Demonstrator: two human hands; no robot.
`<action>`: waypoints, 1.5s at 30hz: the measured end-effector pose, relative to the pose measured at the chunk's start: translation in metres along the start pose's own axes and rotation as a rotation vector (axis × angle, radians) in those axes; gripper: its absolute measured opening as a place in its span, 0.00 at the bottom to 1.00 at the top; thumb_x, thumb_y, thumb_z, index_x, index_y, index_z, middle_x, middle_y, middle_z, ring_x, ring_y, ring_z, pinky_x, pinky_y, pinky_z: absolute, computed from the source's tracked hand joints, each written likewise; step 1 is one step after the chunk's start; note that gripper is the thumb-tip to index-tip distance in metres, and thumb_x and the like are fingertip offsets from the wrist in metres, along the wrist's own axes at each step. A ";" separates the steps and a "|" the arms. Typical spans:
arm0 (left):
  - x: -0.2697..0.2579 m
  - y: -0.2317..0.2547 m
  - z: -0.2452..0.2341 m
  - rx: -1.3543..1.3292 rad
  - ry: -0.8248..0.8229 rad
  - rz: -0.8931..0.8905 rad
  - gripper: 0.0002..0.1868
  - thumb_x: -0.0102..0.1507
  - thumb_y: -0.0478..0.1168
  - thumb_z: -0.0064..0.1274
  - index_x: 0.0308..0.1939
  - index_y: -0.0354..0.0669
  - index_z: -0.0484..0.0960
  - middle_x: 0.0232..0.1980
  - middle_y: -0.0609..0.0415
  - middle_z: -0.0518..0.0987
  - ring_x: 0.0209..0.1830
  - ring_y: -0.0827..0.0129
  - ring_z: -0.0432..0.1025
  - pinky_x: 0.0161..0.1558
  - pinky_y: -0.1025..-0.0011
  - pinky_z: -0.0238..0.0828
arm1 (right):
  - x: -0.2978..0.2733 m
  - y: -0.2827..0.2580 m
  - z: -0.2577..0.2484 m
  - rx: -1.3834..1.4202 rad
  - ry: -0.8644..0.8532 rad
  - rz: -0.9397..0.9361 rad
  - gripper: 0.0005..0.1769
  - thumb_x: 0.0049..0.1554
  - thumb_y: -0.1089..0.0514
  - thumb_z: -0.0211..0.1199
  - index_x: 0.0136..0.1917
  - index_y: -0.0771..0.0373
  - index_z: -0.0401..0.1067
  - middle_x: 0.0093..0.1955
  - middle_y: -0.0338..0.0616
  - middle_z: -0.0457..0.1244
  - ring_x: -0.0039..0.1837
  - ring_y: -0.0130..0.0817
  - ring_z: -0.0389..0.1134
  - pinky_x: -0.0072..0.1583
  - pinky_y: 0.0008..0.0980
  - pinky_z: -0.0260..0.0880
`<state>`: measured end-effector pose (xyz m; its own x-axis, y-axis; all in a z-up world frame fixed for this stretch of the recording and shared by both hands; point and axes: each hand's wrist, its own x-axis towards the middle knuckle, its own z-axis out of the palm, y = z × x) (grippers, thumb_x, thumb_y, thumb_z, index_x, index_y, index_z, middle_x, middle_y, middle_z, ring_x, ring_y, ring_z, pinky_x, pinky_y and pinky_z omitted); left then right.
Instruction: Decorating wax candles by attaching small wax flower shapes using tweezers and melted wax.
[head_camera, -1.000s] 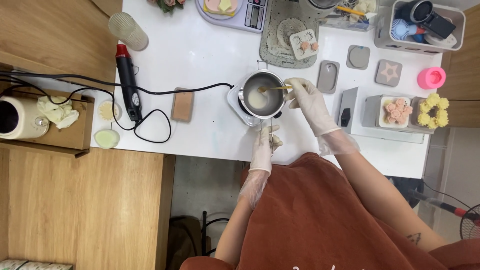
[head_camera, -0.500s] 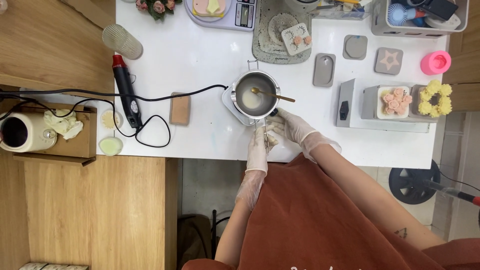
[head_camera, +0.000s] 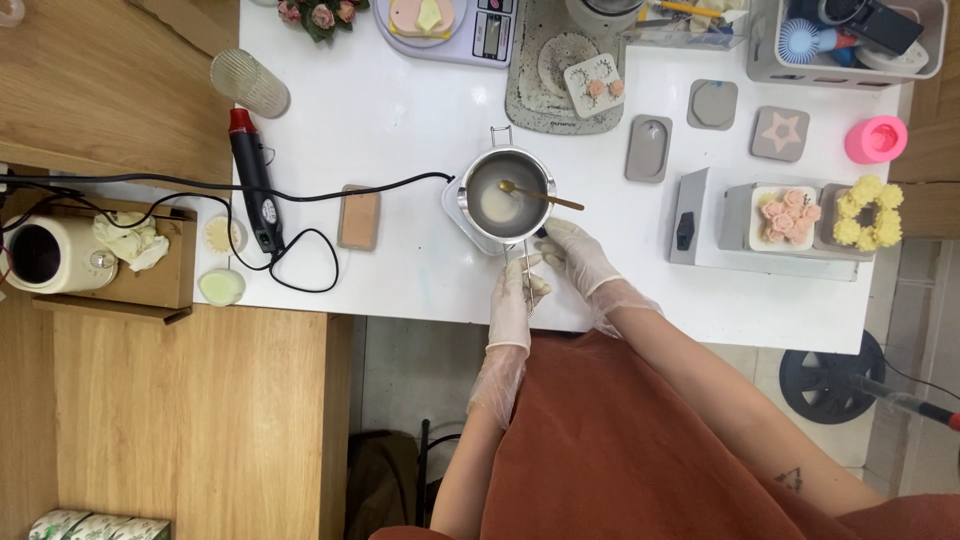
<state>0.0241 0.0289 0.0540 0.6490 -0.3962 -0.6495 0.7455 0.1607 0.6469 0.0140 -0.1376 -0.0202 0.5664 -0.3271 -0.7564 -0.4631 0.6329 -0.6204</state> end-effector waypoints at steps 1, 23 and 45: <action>-0.001 0.000 0.000 -0.003 0.000 0.004 0.22 0.73 0.52 0.38 0.55 0.42 0.80 0.32 0.61 0.75 0.35 0.76 0.72 0.47 0.75 0.72 | -0.002 0.000 0.001 -0.003 -0.003 -0.003 0.14 0.63 0.52 0.62 0.59 0.57 0.75 0.52 0.37 0.71 0.48 0.23 0.70 0.48 0.21 0.71; 0.001 -0.016 0.015 0.005 0.118 0.076 0.23 0.72 0.52 0.37 0.55 0.40 0.80 0.32 0.60 0.75 0.35 0.74 0.73 0.48 0.73 0.73 | -0.088 -0.066 -0.016 -0.465 0.044 -0.203 0.30 0.58 0.47 0.63 0.70 0.61 0.68 0.53 0.40 0.70 0.47 0.25 0.69 0.54 0.25 0.69; 0.027 -0.036 0.041 0.045 0.304 0.138 0.28 0.71 0.59 0.35 0.59 0.43 0.79 0.46 0.54 0.81 0.41 0.71 0.76 0.50 0.71 0.74 | -0.129 -0.128 -0.106 -0.419 -0.317 -0.207 0.27 0.58 0.48 0.62 0.66 0.64 0.72 0.50 0.39 0.71 0.45 0.27 0.66 0.55 0.27 0.70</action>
<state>0.0084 -0.0242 0.0299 0.7639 -0.0846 -0.6398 0.6445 0.1513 0.7495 -0.0718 -0.2505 0.1346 0.8214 -0.1469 -0.5511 -0.5151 0.2238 -0.8274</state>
